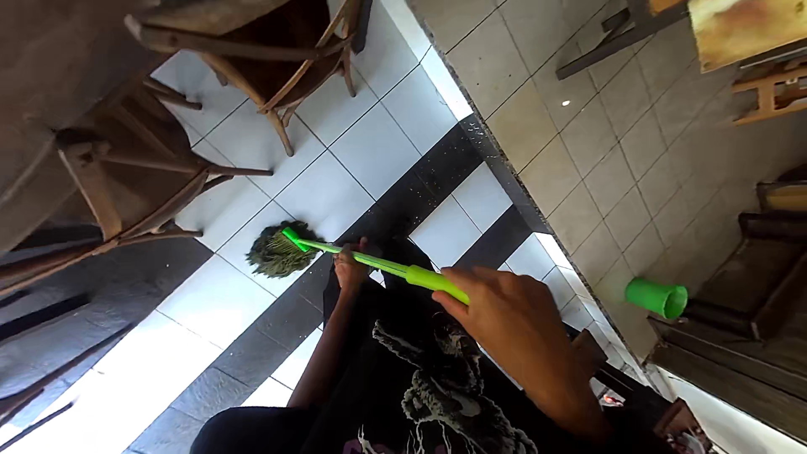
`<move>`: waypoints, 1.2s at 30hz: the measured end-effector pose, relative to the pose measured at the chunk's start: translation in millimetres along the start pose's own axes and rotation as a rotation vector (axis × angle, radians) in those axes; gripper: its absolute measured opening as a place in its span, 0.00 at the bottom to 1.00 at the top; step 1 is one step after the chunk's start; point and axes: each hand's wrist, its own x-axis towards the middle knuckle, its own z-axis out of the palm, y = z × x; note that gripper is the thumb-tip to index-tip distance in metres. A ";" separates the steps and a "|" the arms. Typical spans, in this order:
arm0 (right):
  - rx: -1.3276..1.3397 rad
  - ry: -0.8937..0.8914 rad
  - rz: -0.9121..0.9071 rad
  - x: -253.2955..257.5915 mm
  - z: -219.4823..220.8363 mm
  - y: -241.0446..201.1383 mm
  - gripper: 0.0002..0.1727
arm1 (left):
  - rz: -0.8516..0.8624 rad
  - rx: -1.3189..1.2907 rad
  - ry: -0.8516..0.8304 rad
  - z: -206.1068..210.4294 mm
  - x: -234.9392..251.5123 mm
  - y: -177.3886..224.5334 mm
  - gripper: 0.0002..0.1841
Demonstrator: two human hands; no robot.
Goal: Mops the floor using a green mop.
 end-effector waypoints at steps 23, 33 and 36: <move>0.108 -0.384 -0.361 151.6 43.9 181.7 0.21 | -0.237 -0.322 0.013 84.9 32.5 70.7 0.33; 0.151 -0.939 -0.560 13.3 156.6 -82.5 0.34 | -0.495 -1.695 0.448 16.4 -106.0 -117.2 0.32; 0.369 -1.187 -0.527 -70.3 199.3 -171.9 0.40 | -0.394 -1.873 0.481 -4.1 -217.1 -180.8 0.31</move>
